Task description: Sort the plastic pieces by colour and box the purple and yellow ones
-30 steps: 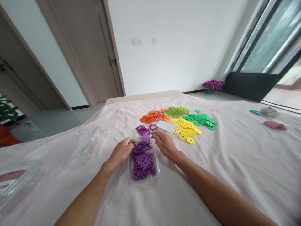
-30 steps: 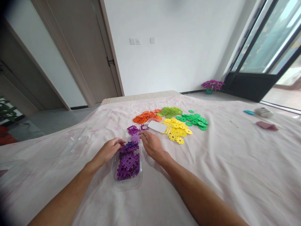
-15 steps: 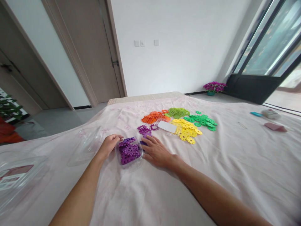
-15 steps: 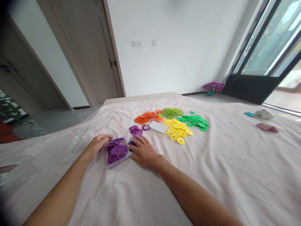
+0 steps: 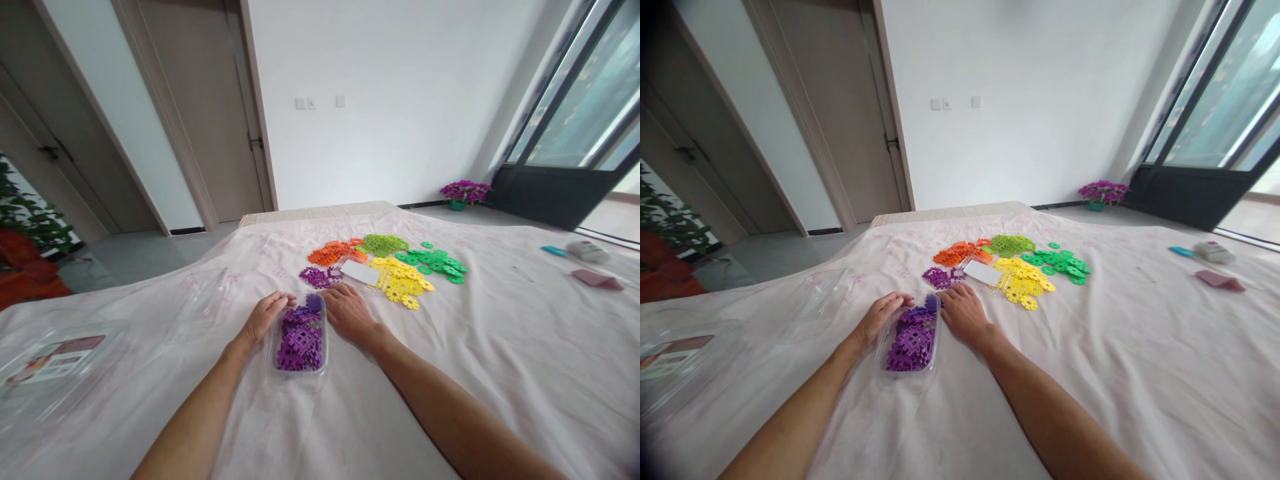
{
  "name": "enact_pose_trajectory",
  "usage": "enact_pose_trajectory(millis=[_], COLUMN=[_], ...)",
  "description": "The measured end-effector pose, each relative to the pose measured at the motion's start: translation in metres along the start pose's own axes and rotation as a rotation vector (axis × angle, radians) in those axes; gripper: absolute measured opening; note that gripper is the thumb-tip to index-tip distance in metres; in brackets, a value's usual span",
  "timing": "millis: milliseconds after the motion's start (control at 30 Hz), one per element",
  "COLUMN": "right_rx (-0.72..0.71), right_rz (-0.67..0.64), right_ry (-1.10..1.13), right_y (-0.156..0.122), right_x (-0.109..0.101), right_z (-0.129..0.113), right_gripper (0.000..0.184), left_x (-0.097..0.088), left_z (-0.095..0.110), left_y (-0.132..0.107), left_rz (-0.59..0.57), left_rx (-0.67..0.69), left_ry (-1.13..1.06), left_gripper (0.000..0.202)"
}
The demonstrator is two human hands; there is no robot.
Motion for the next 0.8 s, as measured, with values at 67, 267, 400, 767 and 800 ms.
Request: enact_pose_trajectory(millis=[67, 267, 400, 767, 800], right_rx=[0.003, 0.049, 0.064, 0.318, 0.327], right_rz=[0.004, -0.010, 0.002, 0.177, 0.205], right_ry=[0.003, -0.062, -0.092, -0.004, 0.014], right_y=[0.002, 0.009, 0.011, 0.004, 0.003], right_x=[0.002, 0.009, 0.009, 0.000, -0.001], right_z=[0.000, 0.000, 0.003, 0.026, 0.027], right_gripper=[0.034, 0.025, 0.024, 0.035, 0.036], left_x=[0.000, 0.001, 0.003, 0.010, 0.010], left_z=[0.001, 0.015, 0.022, 0.009, 0.010], left_y=[-0.001, -0.005, -0.005, 0.002, 0.002], left_rz=[-0.010, -0.150, -0.201, -0.050, -0.027], left_rx=[-0.019, -0.057, -0.089, -0.140, -0.139], left_ry=[-0.007, -0.011, 0.015, 0.277, 0.327], left_gripper=[0.049, 0.053, 0.065, 0.071, 0.073])
Point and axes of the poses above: each hand's wrist, its own y-axis towards the middle knuckle, its own x-axis out of the palm, z = x × y, the point moved 4 cm from there along y, towards the middle knuckle
